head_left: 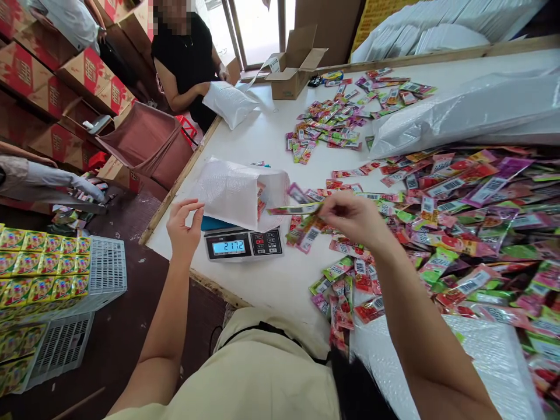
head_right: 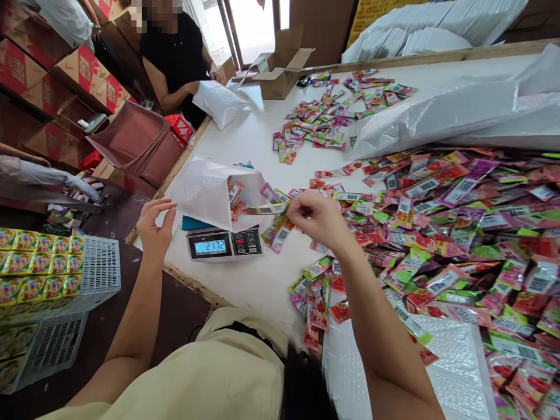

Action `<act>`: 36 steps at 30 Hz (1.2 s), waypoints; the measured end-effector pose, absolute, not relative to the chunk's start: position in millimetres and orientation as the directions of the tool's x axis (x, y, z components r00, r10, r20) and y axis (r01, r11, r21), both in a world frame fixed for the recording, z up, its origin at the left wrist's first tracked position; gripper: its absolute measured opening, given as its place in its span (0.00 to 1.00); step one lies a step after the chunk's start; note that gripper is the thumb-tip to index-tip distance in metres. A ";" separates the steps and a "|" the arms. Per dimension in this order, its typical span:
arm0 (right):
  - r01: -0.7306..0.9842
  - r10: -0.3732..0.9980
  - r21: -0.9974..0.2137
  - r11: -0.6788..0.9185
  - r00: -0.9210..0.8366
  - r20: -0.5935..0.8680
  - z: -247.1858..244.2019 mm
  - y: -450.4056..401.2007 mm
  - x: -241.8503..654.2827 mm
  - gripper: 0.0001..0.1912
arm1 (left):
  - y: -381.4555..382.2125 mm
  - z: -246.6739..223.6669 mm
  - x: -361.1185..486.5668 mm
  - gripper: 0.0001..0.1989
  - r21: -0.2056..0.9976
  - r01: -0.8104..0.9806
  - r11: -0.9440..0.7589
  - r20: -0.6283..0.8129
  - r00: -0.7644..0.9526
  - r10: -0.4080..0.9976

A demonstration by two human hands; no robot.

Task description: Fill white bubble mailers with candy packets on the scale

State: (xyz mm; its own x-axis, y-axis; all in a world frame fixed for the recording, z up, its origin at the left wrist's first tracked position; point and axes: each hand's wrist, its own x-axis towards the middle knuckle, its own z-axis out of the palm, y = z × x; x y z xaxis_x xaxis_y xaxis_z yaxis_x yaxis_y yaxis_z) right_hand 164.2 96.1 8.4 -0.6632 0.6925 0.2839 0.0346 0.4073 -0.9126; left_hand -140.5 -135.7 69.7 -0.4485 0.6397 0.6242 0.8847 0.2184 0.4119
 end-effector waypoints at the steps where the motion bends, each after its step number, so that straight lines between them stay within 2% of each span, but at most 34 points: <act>1: 0.030 0.655 -0.911 0.412 -0.705 0.273 9.5 99.0 146.0 0.03 | -135.9 69.2 -140.8 0.09 0.409 0.884 0.227 0.620 -0.452 0.641; 5: -0.013 0.573 -0.920 0.393 -0.778 0.256 9.1 110.9 63.7 0.06 | -139.0 67.6 -143.1 0.10 0.412 0.880 0.235 0.614 -0.459 0.642; 9: 0.036 0.611 -0.905 0.424 -0.749 0.256 3.9 111.9 4.5 0.15 | -145.8 67.8 -149.0 0.10 0.417 0.878 0.236 0.611 -0.463 0.642; 13: 0.132 0.669 -0.840 0.526 -0.674 0.313 -4.0 102.6 9.3 0.18 | -154.0 66.0 -156.0 0.10 0.421 0.874 0.245 0.617 -0.473 0.629; 16: 0.120 0.708 -0.852 0.510 -0.621 0.336 -6.7 100.9 43.6 0.21 | -156.0 62.9 -157.3 0.09 0.437 0.867 0.240 0.615 -0.483 0.623; 23: 0.060 0.825 -0.977 0.206 -0.547 0.140 -12.7 108.2 81.9 0.14 | -143.7 59.7 -147.3 0.08 0.463 0.862 0.206 0.604 -0.477 0.638; 29: -0.210 0.765 -0.969 -0.130 -0.643 0.037 -17.9 86.9 15.7 0.07 | -141.0 61.1 -144.2 0.10 0.426 0.876 0.225 0.592 -0.458 0.663; 32: -0.219 0.700 -0.934 -0.281 -0.713 -0.044 -13.8 75.7 -13.9 0.07 | -144.6 62.1 -145.8 0.11 0.430 0.874 0.228 0.591 -0.463 0.661; 36: -0.197 0.679 -0.922 -0.334 -0.729 -0.090 -10.5 74.3 -29.5 0.10 | -148.3 61.3 -147.6 0.10 0.434 0.871 0.229 0.592 -0.467 0.657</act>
